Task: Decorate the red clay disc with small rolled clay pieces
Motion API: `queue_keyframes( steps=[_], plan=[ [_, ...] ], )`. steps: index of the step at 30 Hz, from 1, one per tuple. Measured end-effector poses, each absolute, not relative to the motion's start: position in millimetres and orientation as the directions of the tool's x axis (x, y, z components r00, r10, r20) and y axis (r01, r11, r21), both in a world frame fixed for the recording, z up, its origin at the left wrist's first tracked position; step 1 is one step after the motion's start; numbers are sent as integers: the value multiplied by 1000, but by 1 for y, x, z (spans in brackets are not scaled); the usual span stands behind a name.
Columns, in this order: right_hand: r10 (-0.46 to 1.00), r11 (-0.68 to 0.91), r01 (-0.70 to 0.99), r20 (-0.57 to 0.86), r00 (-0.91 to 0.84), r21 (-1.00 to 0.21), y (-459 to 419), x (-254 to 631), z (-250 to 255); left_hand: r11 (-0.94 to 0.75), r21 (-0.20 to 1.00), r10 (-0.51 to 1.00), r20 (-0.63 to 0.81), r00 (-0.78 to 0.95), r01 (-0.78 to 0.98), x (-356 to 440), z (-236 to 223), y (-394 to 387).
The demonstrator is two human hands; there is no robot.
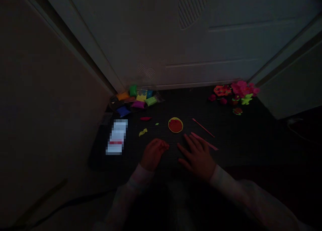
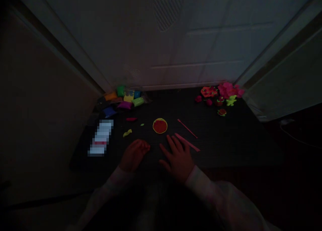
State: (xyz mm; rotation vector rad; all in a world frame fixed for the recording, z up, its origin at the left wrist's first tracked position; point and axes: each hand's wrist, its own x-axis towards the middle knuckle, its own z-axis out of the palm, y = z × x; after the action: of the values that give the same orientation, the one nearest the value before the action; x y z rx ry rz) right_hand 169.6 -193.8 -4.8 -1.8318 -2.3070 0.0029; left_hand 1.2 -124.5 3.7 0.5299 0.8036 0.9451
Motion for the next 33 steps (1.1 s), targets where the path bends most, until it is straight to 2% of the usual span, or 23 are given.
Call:
queue_keyframes(
  steps=[3, 7, 11, 15, 20, 24, 28, 33],
  plan=[
    [949, 296, 947, 147, -278, -124, -195, 169, -5, 502, 705, 863, -371, 343, -500, 1, 3, -124],
    [977, 175, 978, 144, -158, -115, -194, 169, -4, 507, 700, 861, -379, 340, -503, 1, 3, -124],
    [951, 287, 950, 155, -267, -122, -194, 169, -4, 512, 699, 858, -384, 342, -500, 1, 3, -124],
    [980, 161, 980, 139, -145, -114, -193, 170, -4, 510, 702, 859, -384, 340, -497, 1, 4, -124],
    [951, 295, 947, 134, -278, -126, -194, 169, -3, 515, 704, 856, -391, 338, -489, 1, 6, -124],
    [980, 171, 979, 127, -156, -114, -192, 169, -1, 518, 702, 854, -393, 340, -489, 1, 6, -124],
    [955, 288, 946, 121, -272, -148, -192, 168, -1, 522, 698, 851, -393, 348, -490, 1, 5, -124],
    [981, 160, 977, 129, -142, -143, -192, 169, -2, 528, 692, 848, -397, 351, -492, 1, 4, -123]
  ],
)
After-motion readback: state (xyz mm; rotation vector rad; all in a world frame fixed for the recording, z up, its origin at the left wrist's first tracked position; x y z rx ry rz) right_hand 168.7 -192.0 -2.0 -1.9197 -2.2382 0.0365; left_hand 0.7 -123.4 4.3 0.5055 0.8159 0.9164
